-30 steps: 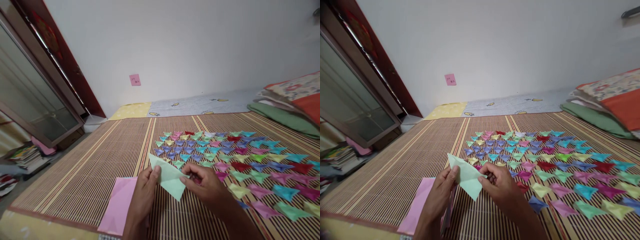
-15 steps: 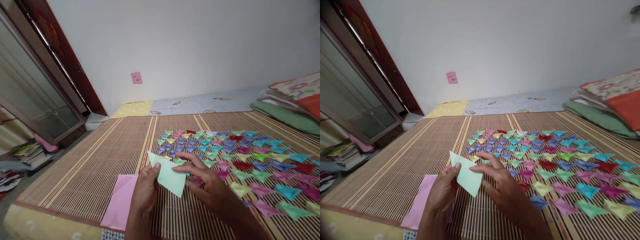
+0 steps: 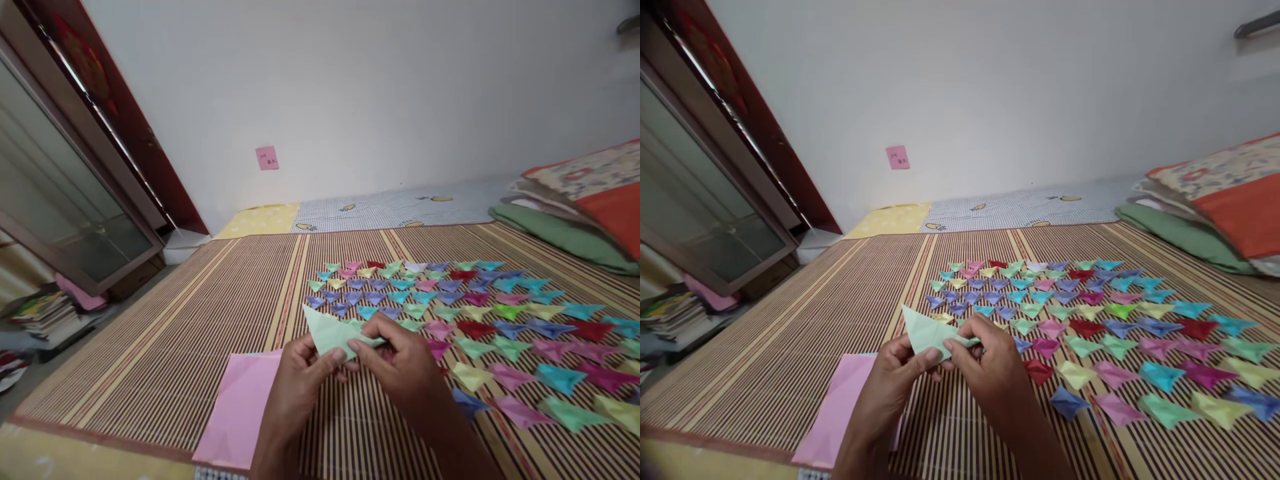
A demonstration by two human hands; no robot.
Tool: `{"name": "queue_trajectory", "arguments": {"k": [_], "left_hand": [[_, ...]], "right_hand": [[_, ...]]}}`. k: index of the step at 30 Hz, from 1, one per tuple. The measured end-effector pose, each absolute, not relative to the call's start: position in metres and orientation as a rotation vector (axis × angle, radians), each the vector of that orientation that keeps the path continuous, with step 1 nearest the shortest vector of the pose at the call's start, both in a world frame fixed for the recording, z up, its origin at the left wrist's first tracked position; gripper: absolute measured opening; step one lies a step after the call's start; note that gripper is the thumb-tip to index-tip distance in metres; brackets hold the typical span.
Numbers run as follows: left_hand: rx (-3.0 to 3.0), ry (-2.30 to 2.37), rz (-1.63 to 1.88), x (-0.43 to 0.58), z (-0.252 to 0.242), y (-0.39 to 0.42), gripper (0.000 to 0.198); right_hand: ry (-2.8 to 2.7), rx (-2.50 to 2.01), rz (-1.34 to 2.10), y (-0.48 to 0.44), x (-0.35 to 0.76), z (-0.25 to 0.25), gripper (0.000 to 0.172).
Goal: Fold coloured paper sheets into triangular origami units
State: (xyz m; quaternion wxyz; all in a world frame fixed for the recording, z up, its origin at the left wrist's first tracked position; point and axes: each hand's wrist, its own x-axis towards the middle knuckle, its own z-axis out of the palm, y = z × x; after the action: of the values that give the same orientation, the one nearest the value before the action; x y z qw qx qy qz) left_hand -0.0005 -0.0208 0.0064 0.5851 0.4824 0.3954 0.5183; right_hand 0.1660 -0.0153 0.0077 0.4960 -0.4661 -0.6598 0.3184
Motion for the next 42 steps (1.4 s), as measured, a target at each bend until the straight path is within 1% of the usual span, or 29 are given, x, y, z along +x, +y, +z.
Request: {"name": "queue_trajectory", "arguments": {"k": [2,5,6,10,12,15,18,20,25,31,33,36,39,42], "left_hand": [[1.135,0.957,1.217,0.0,0.005,-0.019,0.024],[1.127,0.997,1.261,-0.002,0.001,-0.017,0.026],[1.119,1.008,1.277,-0.003,0.0,-0.016,0.025],[1.109,1.045,1.308,-0.007,-0.004,-0.016,0.024],[1.142,1.018,1.286,-0.008,-0.005,-0.016,0.024],[1.131,0.929,1.267,-0.007,-0.007,-0.016,0.022],[1.025,0.835,1.311,-0.005,-0.01,-0.014,0.024],[0.978,0.777,1.321,-0.005,-0.01,-0.013,0.026],[0.991,0.745,1.198,-0.005,-0.011,-0.014,0.026],[1.054,0.715,1.083,-0.002,-0.013,-0.015,0.031],[1.067,0.722,1.071,-0.002,-0.014,-0.014,0.03],[1.094,0.757,1.069,-0.002,-0.016,-0.013,0.027],[1.092,0.756,1.102,-0.001,-0.016,-0.012,0.023],[1.058,0.737,1.18,0.005,-0.014,-0.012,0.022]], "right_hand": [[-1.588,-1.163,0.776,-0.015,0.166,0.009,0.021],[-1.514,-1.165,0.757,-0.013,0.17,0.009,0.011],[-1.479,-1.155,0.769,-0.012,0.172,0.009,0.01],[-1.443,-1.105,0.885,-0.013,0.179,0.01,0.021],[-1.506,-1.089,0.923,-0.016,0.179,0.012,0.021],[-1.598,-1.07,0.962,-0.021,0.175,0.018,0.006],[-1.619,-1.04,1.011,-0.024,0.172,0.022,0.015],[-1.58,-1.014,1.082,-0.024,0.173,0.023,0.017],[-1.413,-0.973,1.107,-0.02,0.176,0.023,0.024],[-1.411,-0.934,1.183,-0.021,0.169,0.022,0.019],[-1.422,-0.928,1.197,-0.021,0.169,0.023,0.018],[-1.431,-0.914,1.256,-0.022,0.171,0.023,0.011],[-1.496,-0.977,1.202,-0.021,0.172,0.021,0.012],[-1.584,-1.061,0.974,-0.019,0.17,0.017,0.017]]}}
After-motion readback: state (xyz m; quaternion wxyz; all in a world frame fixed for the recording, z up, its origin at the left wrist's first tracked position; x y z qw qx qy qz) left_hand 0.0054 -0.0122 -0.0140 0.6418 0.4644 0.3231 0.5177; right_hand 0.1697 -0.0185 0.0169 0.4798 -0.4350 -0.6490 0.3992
